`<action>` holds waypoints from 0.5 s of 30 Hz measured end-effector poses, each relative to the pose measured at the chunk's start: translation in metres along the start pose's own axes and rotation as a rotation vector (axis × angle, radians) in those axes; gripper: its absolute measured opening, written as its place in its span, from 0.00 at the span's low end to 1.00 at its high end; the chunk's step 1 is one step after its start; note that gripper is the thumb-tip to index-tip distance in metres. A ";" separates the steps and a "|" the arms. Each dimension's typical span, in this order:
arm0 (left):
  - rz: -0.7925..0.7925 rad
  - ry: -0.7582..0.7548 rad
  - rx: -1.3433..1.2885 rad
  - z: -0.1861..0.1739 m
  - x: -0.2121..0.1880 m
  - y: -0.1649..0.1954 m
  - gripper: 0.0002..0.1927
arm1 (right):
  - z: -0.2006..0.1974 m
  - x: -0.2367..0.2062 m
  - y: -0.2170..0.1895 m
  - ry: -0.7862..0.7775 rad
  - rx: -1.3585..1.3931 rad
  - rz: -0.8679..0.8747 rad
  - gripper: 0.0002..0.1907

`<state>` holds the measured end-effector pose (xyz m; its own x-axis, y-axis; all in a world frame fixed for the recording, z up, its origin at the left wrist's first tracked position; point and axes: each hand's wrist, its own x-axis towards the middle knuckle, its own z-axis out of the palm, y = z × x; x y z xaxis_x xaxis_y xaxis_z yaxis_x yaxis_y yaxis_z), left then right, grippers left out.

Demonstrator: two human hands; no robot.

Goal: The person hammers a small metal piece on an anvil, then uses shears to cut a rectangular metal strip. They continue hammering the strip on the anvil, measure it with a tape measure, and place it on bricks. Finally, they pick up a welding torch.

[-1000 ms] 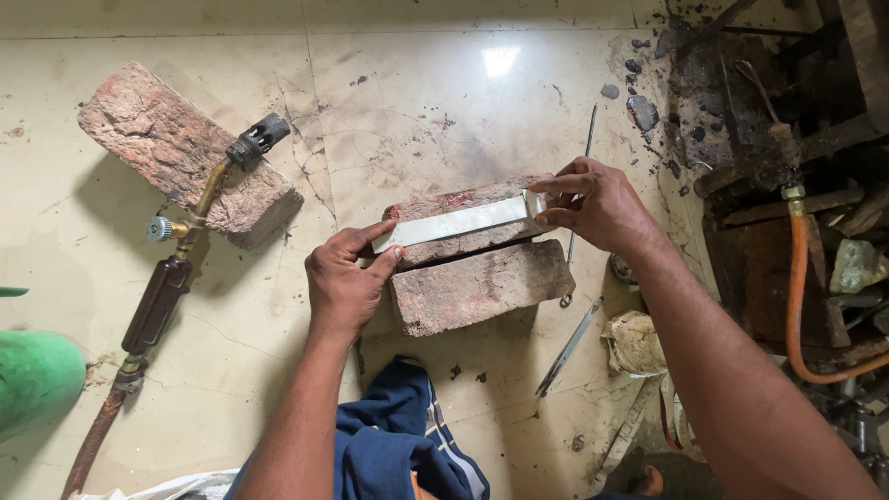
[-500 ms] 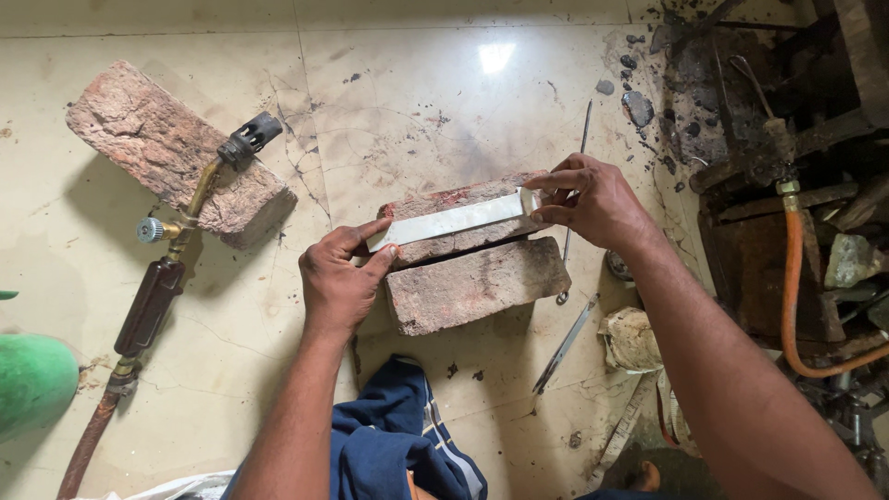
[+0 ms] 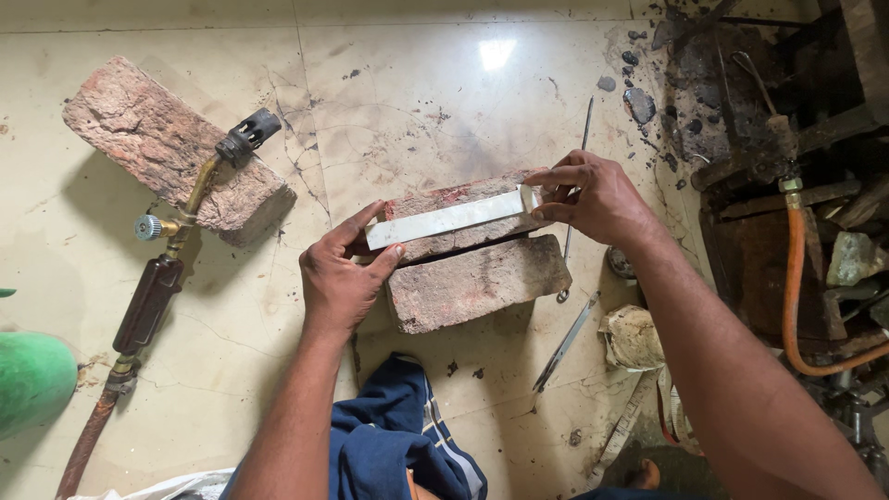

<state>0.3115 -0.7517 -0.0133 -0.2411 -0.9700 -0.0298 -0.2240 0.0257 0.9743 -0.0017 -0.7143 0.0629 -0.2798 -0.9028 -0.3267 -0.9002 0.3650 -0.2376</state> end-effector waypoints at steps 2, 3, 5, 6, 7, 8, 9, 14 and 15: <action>-0.065 -0.010 0.021 0.000 -0.001 0.001 0.31 | 0.001 -0.001 0.000 -0.004 0.018 -0.004 0.24; -0.064 -0.009 0.020 0.000 -0.001 0.001 0.31 | 0.001 -0.001 0.000 -0.009 0.018 0.005 0.24; -0.060 -0.006 0.017 -0.001 -0.001 0.000 0.32 | 0.001 -0.002 0.001 -0.009 0.031 0.000 0.25; -0.079 -0.010 0.012 -0.001 -0.001 0.000 0.32 | 0.001 -0.002 0.002 -0.004 0.045 -0.012 0.25; -0.097 -0.015 0.007 -0.001 0.000 0.000 0.33 | 0.000 -0.003 0.003 0.001 0.059 -0.024 0.25; -0.115 -0.019 0.003 -0.001 0.000 -0.001 0.33 | 0.000 -0.004 0.005 -0.004 0.234 0.022 0.25; -0.119 -0.021 -0.033 -0.001 0.000 -0.001 0.34 | -0.001 -0.006 0.007 -0.007 0.411 0.068 0.25; -0.110 -0.033 -0.112 0.000 0.000 -0.001 0.34 | 0.001 -0.025 0.020 0.128 0.673 0.157 0.22; -0.100 -0.032 -0.104 0.000 0.000 -0.001 0.32 | 0.005 -0.030 0.022 0.139 0.639 0.170 0.21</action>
<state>0.3119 -0.7512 -0.0141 -0.2526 -0.9584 -0.1332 -0.1494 -0.0974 0.9840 -0.0114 -0.6785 0.0630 -0.4791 -0.8259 -0.2972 -0.4773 0.5292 -0.7015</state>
